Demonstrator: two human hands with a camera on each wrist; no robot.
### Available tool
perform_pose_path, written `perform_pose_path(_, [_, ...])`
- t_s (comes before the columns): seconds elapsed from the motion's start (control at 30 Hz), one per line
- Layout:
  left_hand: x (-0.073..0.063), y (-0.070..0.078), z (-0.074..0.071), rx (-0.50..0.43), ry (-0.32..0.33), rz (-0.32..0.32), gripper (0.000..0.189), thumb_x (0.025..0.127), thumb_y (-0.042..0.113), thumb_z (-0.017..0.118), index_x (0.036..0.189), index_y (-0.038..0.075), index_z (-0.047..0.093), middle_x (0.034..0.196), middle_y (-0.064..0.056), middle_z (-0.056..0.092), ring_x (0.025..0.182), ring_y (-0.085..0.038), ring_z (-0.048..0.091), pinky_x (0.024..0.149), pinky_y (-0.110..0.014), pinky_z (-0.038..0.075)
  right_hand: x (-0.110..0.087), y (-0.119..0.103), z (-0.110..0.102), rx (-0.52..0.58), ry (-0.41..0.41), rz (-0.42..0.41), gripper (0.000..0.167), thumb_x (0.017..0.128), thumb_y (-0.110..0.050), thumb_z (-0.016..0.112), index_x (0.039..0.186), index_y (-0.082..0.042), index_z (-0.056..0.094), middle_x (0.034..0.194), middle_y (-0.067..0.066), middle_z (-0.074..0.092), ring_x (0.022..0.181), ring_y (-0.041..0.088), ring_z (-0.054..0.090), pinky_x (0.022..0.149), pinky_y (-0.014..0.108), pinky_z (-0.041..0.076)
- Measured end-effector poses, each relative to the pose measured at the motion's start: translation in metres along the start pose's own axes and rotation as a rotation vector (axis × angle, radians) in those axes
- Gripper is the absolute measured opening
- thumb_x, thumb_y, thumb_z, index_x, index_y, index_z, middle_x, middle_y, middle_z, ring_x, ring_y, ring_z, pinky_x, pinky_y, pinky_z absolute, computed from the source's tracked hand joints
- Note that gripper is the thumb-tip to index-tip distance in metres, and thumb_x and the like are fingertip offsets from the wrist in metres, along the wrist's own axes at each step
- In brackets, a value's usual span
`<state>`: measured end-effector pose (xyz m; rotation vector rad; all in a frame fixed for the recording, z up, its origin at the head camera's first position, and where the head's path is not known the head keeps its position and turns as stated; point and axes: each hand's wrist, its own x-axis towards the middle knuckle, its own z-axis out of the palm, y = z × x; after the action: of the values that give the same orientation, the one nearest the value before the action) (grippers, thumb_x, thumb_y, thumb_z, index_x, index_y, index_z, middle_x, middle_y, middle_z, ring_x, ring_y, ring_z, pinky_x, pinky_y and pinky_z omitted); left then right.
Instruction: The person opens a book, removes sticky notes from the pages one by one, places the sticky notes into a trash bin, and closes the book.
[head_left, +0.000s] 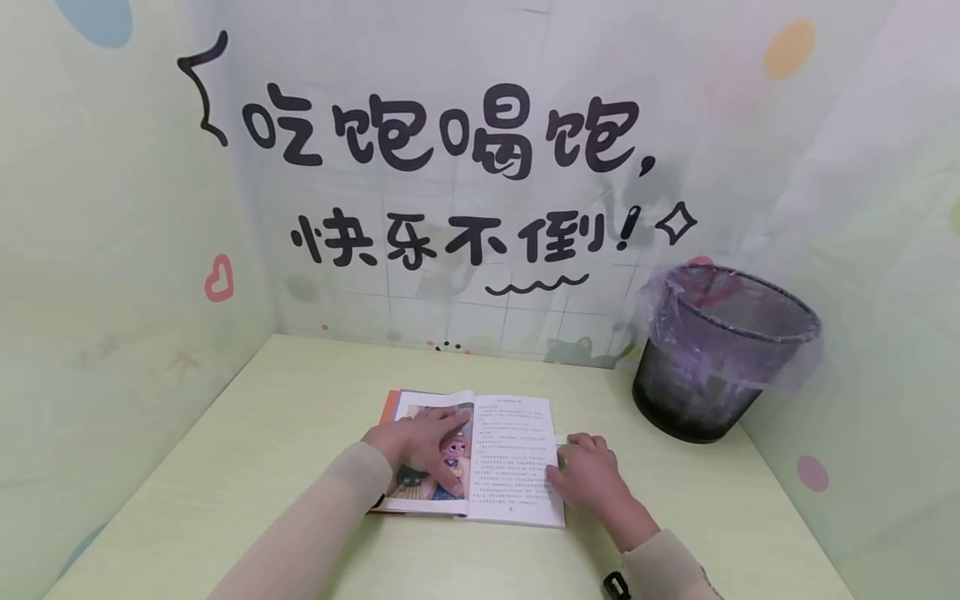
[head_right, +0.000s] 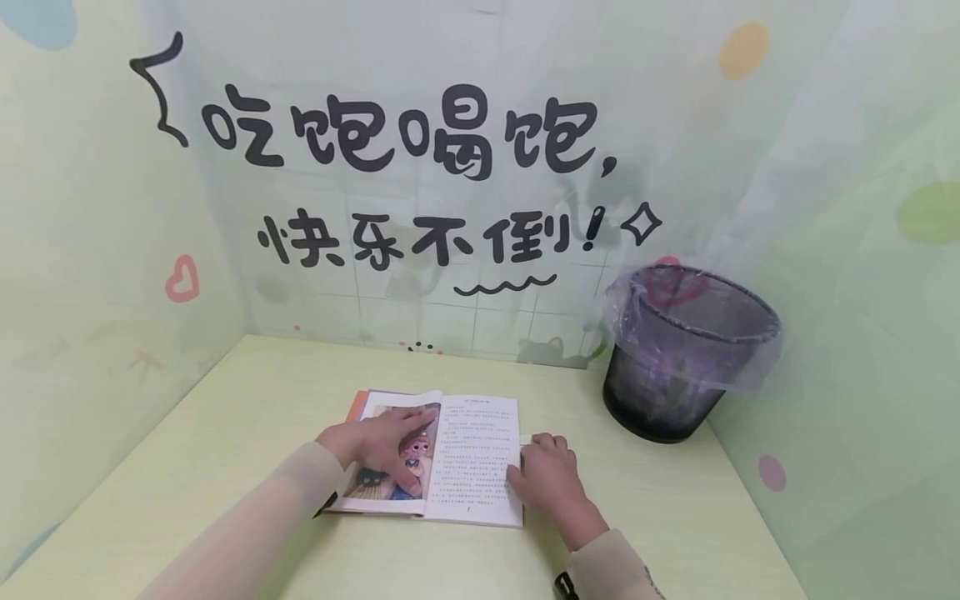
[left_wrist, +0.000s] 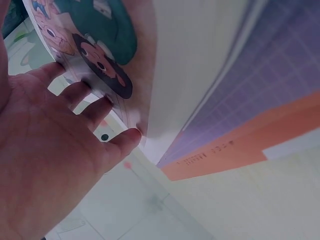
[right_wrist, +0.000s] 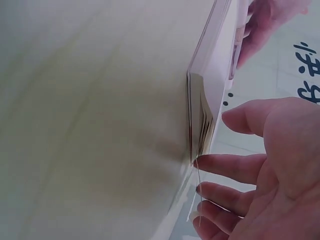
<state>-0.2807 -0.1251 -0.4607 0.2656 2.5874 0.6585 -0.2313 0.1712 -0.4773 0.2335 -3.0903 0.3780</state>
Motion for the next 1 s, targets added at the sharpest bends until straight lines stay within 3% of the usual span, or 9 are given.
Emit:
perform_pose_path(0.3, [-0.001, 0.001, -0.001, 0.001, -0.005, 0.001, 0.127, 0.064, 0.056, 0.104, 0.171, 0.044, 0.036, 0.184, 0.006, 0.027, 0.171, -0.039, 0.018, 0.128, -0.08, 0.025, -0.002, -0.002, -0.003, 0.072, 0.028, 0.006, 0.042, 0.101, -0.027, 0.073, 0.13, 0.004, 0.073, 0.146, 0.025, 0.065, 0.139, 0.048, 0.053, 0.114, 0.068, 0.045])
perform_pose_path(0.57, [-0.002, -0.001, -0.001, 0.013, -0.003, 0.001, 0.127, 0.064, 0.057, 0.104, 0.171, 0.044, 0.036, 0.183, 0.006, 0.028, 0.171, -0.04, 0.02, 0.126, -0.081, 0.026, -0.004, -0.007, -0.008, 0.183, 0.097, -0.06, 0.043, 0.103, -0.024, 0.073, 0.136, 0.003, 0.068, 0.142, 0.023, 0.066, 0.137, 0.046, 0.056, 0.115, 0.066, 0.045])
perform_pose_path(0.83, [0.002, -0.005, 0.001, 0.005, 0.0, 0.0, 0.128, 0.063, 0.058, 0.104, 0.171, 0.045, 0.036, 0.183, 0.007, 0.028, 0.171, -0.039, 0.019, 0.127, -0.081, 0.025, -0.006, -0.02, -0.014, 0.316, 0.077, -0.07, 0.051, 0.106, -0.026, 0.071, 0.148, 0.0, 0.062, 0.152, 0.021, 0.063, 0.144, 0.043, 0.058, 0.12, 0.062, 0.05])
perform_pose_path(1.0, [-0.002, -0.004, 0.0, 0.002, 0.004, -0.003, 0.127, 0.064, 0.058, 0.103, 0.171, 0.045, 0.037, 0.183, 0.008, 0.028, 0.171, -0.039, 0.019, 0.127, -0.081, 0.025, -0.006, -0.025, -0.015, 0.361, 0.056, -0.098, 0.045, 0.107, -0.027, 0.07, 0.145, -0.002, 0.064, 0.146, 0.017, 0.067, 0.135, 0.037, 0.065, 0.114, 0.058, 0.055])
